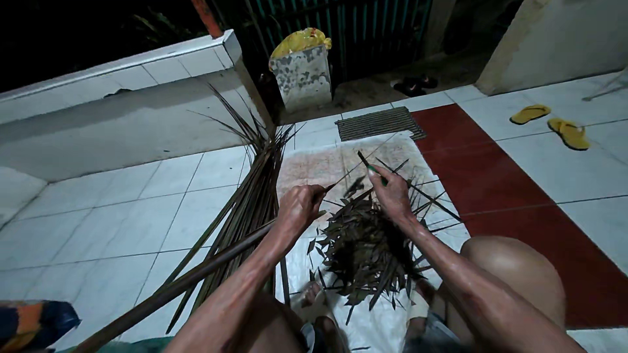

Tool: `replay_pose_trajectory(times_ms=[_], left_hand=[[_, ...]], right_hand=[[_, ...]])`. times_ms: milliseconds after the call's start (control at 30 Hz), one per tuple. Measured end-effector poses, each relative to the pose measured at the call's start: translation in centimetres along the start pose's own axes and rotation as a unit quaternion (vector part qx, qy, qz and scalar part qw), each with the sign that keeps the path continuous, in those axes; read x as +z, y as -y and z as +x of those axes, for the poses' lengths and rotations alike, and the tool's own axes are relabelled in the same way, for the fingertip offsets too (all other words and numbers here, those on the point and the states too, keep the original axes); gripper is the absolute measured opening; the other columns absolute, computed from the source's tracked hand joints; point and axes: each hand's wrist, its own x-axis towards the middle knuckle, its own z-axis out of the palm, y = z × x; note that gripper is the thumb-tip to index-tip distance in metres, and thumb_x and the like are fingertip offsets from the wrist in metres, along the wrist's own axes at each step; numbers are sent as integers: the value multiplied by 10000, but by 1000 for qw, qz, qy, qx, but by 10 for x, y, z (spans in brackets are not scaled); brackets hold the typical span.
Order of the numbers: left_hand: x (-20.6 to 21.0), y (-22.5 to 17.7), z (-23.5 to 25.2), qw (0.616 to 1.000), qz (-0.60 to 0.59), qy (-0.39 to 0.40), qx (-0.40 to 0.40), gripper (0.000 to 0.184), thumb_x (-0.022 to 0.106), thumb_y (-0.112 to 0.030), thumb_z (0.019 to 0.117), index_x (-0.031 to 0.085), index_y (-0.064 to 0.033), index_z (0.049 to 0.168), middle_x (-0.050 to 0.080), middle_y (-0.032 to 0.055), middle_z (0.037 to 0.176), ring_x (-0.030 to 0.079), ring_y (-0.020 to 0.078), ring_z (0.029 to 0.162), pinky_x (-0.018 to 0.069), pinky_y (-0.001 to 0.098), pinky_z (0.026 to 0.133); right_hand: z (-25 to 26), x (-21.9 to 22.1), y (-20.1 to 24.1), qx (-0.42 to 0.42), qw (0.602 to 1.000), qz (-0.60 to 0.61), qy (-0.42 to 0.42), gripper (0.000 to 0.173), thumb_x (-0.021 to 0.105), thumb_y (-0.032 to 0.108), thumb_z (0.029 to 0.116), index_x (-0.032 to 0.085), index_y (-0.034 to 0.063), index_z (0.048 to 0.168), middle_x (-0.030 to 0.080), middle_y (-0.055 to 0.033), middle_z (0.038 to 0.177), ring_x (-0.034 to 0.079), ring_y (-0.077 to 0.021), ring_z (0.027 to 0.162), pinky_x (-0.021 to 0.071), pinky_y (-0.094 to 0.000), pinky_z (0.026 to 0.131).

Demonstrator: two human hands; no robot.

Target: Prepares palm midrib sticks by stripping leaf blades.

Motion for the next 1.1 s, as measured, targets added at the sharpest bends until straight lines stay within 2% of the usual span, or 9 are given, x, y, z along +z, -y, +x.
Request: replay_pose_trajectory(times_ms=[100, 167, 233, 333, 533, 767, 867, 1000, 1100], left_hand=[[-1, -3, -3, 998, 69, -12, 0, 253, 547, -332, 1058, 764, -219, 1124, 751, 77, 918, 724, 293, 887, 554, 542, 764], [1, -6, -3, 995, 99, -10, 2, 249, 541, -324, 1059, 761, -228, 1126, 749, 86, 911, 724, 313, 876, 549, 542, 729], [2, -9, -3, 992, 122, -13, 9, 246, 537, -307, 1060, 759, -220, 1122, 746, 90, 900, 725, 320, 857, 546, 542, 702], [4, -10, -2, 989, 142, -33, 25, 240, 538, -289, 1059, 759, -218, 1119, 741, 88, 897, 722, 315, 822, 547, 524, 667], [11, -13, -2, 984, 162, -51, 53, 226, 534, -258, 1056, 750, -201, 1091, 704, 86, 843, 698, 297, 744, 525, 488, 610], [12, -20, -3, 981, 174, -61, 57, 235, 518, -247, 1062, 744, -189, 1091, 710, 93, 859, 704, 306, 750, 535, 486, 609], [12, -22, -5, 981, 177, -56, 61, 232, 519, -246, 1061, 742, -189, 1092, 706, 97, 855, 703, 308, 753, 532, 489, 608], [11, -20, -7, 982, 173, -52, 53, 242, 512, -262, 1065, 742, -192, 1089, 711, 100, 854, 711, 319, 772, 534, 501, 621], [5, -16, -7, 990, 135, -43, 27, 267, 506, -287, 1068, 755, -206, 1123, 742, 108, 897, 728, 330, 845, 549, 537, 687]], right_hand=[[-8, 0, 10, -31, 998, 7, 58, 371, 506, 403, 1079, 693, 201, 1328, 703, -93, 882, 644, -235, 713, 543, -493, 687], [-15, 1, 17, -46, 991, 15, 125, 368, 510, 383, 1081, 686, 192, 1341, 704, -86, 886, 645, -213, 725, 548, -462, 711], [-19, 3, 21, -55, 983, 13, 175, 369, 511, 409, 1075, 692, 216, 1332, 705, -73, 896, 650, -202, 755, 546, -456, 738], [-21, 6, 23, -48, 980, -3, 195, 361, 525, 431, 1065, 711, 237, 1306, 722, -73, 929, 670, -223, 818, 539, -498, 784], [-26, 6, 30, -21, 986, -58, 154, 345, 527, 429, 1065, 711, 278, 1314, 746, -72, 993, 693, -257, 907, 537, -525, 833], [-28, 6, 33, -1, 990, -86, 111, 360, 515, 461, 1062, 699, 311, 1333, 748, -72, 985, 696, -275, 907, 532, -554, 814], [-20, 6, 24, 15, 993, -70, 98, 354, 512, 430, 1070, 705, 276, 1324, 741, -88, 964, 690, -290, 880, 530, -557, 801], [0, 0, -1, 72, 994, -50, 58, 371, 501, 410, 1079, 699, 210, 1320, 731, -154, 1036, 686, -362, 933, 522, -613, 827], [2, -6, -5, 46, 998, -28, 22, 379, 486, 412, 1086, 688, 190, 1315, 709, -150, 945, 664, -343, 814, 521, -586, 739]])
